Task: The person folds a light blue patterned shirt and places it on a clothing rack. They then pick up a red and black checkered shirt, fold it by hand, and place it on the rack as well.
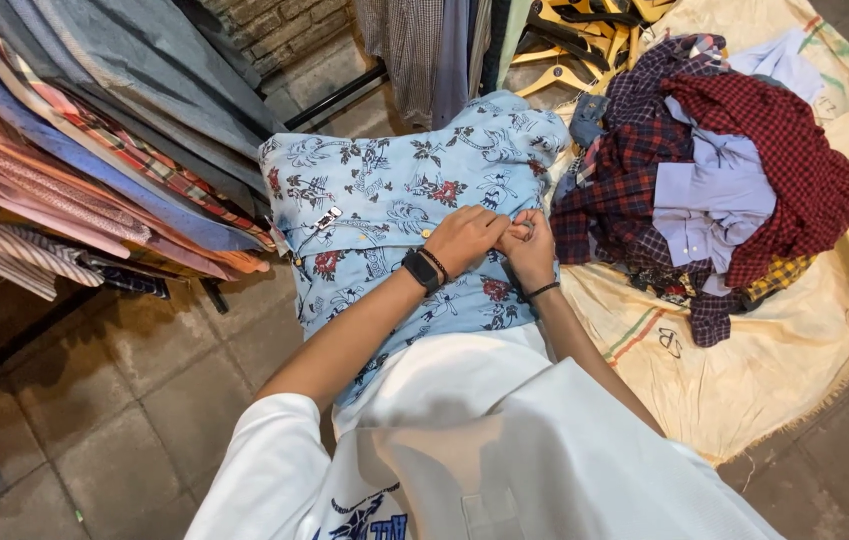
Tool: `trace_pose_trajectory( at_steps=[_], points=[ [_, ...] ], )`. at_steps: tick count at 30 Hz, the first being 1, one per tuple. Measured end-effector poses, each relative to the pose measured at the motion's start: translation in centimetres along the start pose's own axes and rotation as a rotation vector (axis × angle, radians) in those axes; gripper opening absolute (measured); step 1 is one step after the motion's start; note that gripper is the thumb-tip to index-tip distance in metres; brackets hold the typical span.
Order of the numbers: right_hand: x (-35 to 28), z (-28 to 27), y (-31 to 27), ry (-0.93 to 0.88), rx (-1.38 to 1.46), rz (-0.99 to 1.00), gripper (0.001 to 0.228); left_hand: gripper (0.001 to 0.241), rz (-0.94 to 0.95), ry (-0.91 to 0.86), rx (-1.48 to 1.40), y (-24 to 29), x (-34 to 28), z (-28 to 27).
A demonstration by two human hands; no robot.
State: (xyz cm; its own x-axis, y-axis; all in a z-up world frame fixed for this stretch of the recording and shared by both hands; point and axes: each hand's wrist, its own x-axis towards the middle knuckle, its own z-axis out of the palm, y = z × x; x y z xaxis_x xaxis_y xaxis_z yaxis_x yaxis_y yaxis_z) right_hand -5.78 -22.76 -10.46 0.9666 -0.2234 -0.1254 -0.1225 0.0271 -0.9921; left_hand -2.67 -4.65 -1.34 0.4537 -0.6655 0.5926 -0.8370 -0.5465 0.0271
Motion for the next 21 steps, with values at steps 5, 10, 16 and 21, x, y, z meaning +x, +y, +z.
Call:
trace_pose_trajectory(
  at_steps=[5,10,16,21],
  points=[
    [-0.4,0.2,0.2,-0.027,0.087,-0.005,0.038,0.025,0.006,-0.014,-0.013,0.5,0.5,-1.5],
    [-0.9,0.4,-1.2,-0.057,0.141,-0.012,0.038,0.035,-0.017,-0.078,-0.096,0.1,0.3,-1.5],
    [-0.7,0.2,-0.5,-0.065,0.128,-0.025,0.037,0.035,-0.010,-0.132,-0.070,0.3,0.7,-2.3],
    [-1.5,1.4,-2.6,-0.025,0.152,-0.003,0.033,0.033,-0.156,-0.188,-0.282,0.1,0.6,-2.9]
  ],
)
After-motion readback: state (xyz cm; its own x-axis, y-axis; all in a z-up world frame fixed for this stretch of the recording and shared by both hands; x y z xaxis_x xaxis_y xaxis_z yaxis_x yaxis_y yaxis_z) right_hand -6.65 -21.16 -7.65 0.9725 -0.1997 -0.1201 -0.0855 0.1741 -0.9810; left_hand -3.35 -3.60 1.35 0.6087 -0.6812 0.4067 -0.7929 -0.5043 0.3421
